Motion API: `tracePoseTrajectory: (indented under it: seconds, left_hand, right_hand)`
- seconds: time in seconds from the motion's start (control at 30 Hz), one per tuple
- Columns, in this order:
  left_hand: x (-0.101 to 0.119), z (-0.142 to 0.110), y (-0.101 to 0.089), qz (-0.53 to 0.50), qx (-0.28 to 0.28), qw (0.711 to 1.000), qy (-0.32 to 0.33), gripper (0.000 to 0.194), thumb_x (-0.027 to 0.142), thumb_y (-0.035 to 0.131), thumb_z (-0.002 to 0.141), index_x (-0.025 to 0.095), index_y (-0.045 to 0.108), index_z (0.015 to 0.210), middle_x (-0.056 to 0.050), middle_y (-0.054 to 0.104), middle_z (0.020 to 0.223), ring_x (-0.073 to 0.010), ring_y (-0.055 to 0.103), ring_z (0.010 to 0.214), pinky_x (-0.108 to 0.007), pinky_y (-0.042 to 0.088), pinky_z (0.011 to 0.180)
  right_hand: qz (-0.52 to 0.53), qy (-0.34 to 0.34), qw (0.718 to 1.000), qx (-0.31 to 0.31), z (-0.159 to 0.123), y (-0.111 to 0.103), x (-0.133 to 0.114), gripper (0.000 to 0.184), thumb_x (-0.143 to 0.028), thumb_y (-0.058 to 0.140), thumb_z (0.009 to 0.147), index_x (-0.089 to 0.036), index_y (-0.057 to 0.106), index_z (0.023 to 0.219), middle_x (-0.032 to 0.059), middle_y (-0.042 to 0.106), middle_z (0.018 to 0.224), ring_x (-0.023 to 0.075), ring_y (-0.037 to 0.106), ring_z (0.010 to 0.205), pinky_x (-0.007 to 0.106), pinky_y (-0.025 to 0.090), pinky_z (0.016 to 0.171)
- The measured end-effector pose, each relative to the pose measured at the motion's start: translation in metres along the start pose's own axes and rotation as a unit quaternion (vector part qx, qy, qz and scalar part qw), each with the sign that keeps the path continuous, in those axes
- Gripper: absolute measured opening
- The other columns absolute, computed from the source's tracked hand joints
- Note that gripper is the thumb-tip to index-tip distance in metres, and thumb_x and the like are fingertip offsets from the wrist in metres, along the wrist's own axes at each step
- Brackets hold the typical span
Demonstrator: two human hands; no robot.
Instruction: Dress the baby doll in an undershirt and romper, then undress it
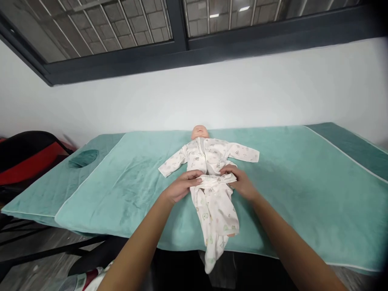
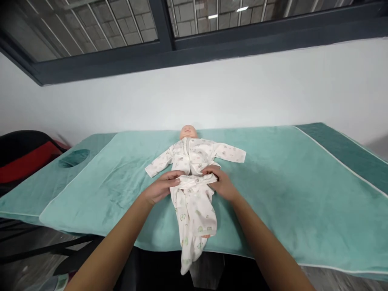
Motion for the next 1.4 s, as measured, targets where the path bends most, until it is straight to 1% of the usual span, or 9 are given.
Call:
tracePoseTrajectory:
  seconds: [0.2,0.4,0.53,0.67,0.83,0.93,1.1,1.23,1.4]
  left_hand:
    - [0.005,0.033,0.002,-0.075,0.102,0.988,0.085,0.031,0.042,0.076,0.072,0.018,0.062,0.087,-0.001,0.06,0.08,-0.0128,0.055,0.07,-0.024,0.044,0.066]
    - [-0.005,0.021,-0.012,-0.052,0.214,0.971,0.089,0.031,0.047,0.071,0.077,0.019,0.058,0.079,0.002,0.053,0.071,-0.0109,0.047,0.064,-0.023,0.04,0.06]
    - [-0.02,-0.002,-0.011,0.027,0.151,0.988,0.025,0.035,0.053,0.069,0.078,0.019,0.06,0.08,0.003,0.049,0.063,-0.0103,0.043,0.057,-0.022,0.034,0.053]
    - [-0.019,-0.011,0.004,0.111,0.087,0.99,0.003,0.032,0.045,0.074,0.072,0.019,0.067,0.089,-0.002,0.064,0.081,-0.0185,0.057,0.078,-0.026,0.047,0.067]
    - [-0.007,-0.008,-0.002,0.019,0.293,0.954,0.06,0.027,0.044,0.057,0.086,0.021,0.063,0.098,-0.001,0.065,0.087,-0.0159,0.058,0.075,-0.026,0.048,0.068]
    - [0.0,-0.001,0.005,0.021,0.314,0.946,0.081,0.03,0.048,0.054,0.09,0.021,0.063,0.099,-0.001,0.066,0.09,-0.0154,0.058,0.077,-0.026,0.048,0.071]
    - [0.001,0.0,0.014,0.023,0.302,0.951,0.066,0.038,0.055,0.055,0.088,0.019,0.064,0.095,-0.003,0.066,0.086,-0.0174,0.06,0.078,-0.027,0.048,0.071]
    - [-0.006,-0.011,0.016,-0.02,0.248,0.968,0.035,0.042,0.054,0.059,0.087,0.017,0.066,0.106,-0.005,0.07,0.093,-0.019,0.063,0.082,-0.028,0.049,0.071]
    - [-0.008,-0.017,0.013,-0.018,0.253,0.967,0.031,0.045,0.055,0.059,0.087,0.017,0.067,0.108,-0.006,0.072,0.096,-0.0197,0.064,0.086,-0.029,0.049,0.079]
  right_hand:
    - [-0.043,0.069,0.966,-0.246,0.045,0.025,-0.047,0.031,-0.036,0.075,0.073,-0.025,0.074,0.102,0.0015,0.073,0.094,0.023,0.065,0.084,0.029,0.05,0.068]
    - [0.111,0.164,0.97,-0.141,0.07,0.053,0.0,0.02,-0.033,0.07,0.073,-0.018,0.058,0.066,-0.0032,0.053,0.063,0.0111,0.047,0.058,0.022,0.034,0.053]
    - [0.289,0.194,0.934,-0.081,0.06,0.053,0.022,0.031,-0.027,0.071,0.072,-0.02,0.042,0.063,-0.0076,0.035,0.058,0.0065,0.029,0.051,0.02,0.023,0.047]
    - [0.307,0.177,0.929,-0.106,0.054,0.051,0.007,0.026,-0.026,0.072,0.073,-0.02,0.047,0.069,-0.007,0.042,0.063,0.0069,0.033,0.052,0.019,0.025,0.048]
    - [0.266,0.133,0.895,-0.334,0.042,0.064,-0.024,0.023,-0.04,0.064,0.083,-0.02,0.062,0.094,-0.0037,0.06,0.069,0.0097,0.047,0.052,0.022,0.039,0.052]
    - [0.227,0.099,0.866,-0.434,0.032,0.074,-0.034,0.031,-0.049,0.062,0.083,-0.018,0.064,0.083,-0.0009,0.062,0.065,0.0121,0.051,0.053,0.025,0.042,0.055]
    - [0.065,0.141,0.956,-0.248,0.035,0.076,-0.015,0.016,-0.032,0.074,0.072,-0.019,0.066,0.071,-0.0011,0.065,0.067,0.0155,0.056,0.063,0.025,0.042,0.057]
    - [0.146,0.17,0.964,-0.146,0.037,0.073,-0.002,0.016,-0.027,0.06,0.081,-0.018,0.067,0.07,-0.0019,0.063,0.061,0.0153,0.057,0.06,0.026,0.046,0.061]
    - [0.219,0.137,0.933,-0.251,0.037,0.072,-0.007,0.026,-0.041,0.068,0.082,-0.016,0.068,0.092,0.0004,0.067,0.081,0.0164,0.06,0.076,0.027,0.048,0.071]
Point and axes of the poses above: each hand's wrist, its own z-axis towards the middle knuckle, its own y-axis out of the palm, x = y × z, the point moved 6 cm from there along z, towards the middle knuckle
